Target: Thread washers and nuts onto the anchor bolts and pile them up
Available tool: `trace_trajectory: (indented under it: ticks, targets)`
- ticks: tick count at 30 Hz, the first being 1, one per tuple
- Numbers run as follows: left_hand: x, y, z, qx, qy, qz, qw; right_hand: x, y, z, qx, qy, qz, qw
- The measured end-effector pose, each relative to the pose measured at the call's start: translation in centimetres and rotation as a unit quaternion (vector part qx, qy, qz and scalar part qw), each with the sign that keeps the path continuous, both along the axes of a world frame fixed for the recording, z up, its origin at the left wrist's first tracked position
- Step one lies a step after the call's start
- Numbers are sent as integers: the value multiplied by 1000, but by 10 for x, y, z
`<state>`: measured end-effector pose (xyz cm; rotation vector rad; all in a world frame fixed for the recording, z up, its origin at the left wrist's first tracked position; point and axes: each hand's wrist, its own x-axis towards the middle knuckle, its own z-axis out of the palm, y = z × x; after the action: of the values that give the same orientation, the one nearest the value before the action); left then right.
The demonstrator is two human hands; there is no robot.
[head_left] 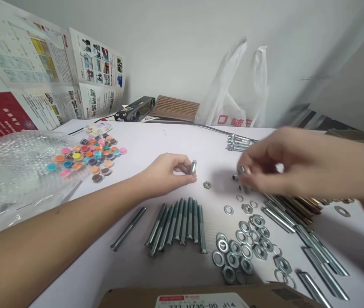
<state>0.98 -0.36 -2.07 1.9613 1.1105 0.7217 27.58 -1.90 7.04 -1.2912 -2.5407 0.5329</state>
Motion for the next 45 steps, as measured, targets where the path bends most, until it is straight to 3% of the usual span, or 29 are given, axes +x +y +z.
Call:
trace_trajectory:
  ticks: [2, 6, 11, 18, 23, 31, 36, 39, 41, 45]
  targets:
    - [0, 1, -1, -8, -10, -1, 1000, -25, 6, 0, -1, 60, 16, 998]
    - [0, 2, -2, 0, -19, -19, 1000, -62, 12, -22, 19, 200, 10, 980]
    - [1, 2, -2, 9, -14, -34, 999, -72, 12, -36, 69, 234, 18, 970]
    - [3, 2, 0, 8, 1, -22, 1000, -68, 10, -24, 96, 150, 42, 983]
    - [2, 2, 0, 2, 0, -44, 999, -64, 11, -18, 51, 83, 75, 992]
    - [1, 1, 0, -10, -10, -45, 999, -60, 15, -33, -48, 25, 83, 995]
    - [1, 0, 1, -22, -27, -38, 999, -45, 13, -18, -12, -1, 37, 999]
    - [1, -1, 1, -27, -48, -45, 997, -34, 5, -14, -63, -93, 54, 992]
    - [1, -1, 2, -30, -61, -40, 997, -32, -2, -17, -93, -150, 64, 982]
    - [1, 0, 2, -33, -59, -30, 997, -33, -12, -33, -60, -218, 32, 973]
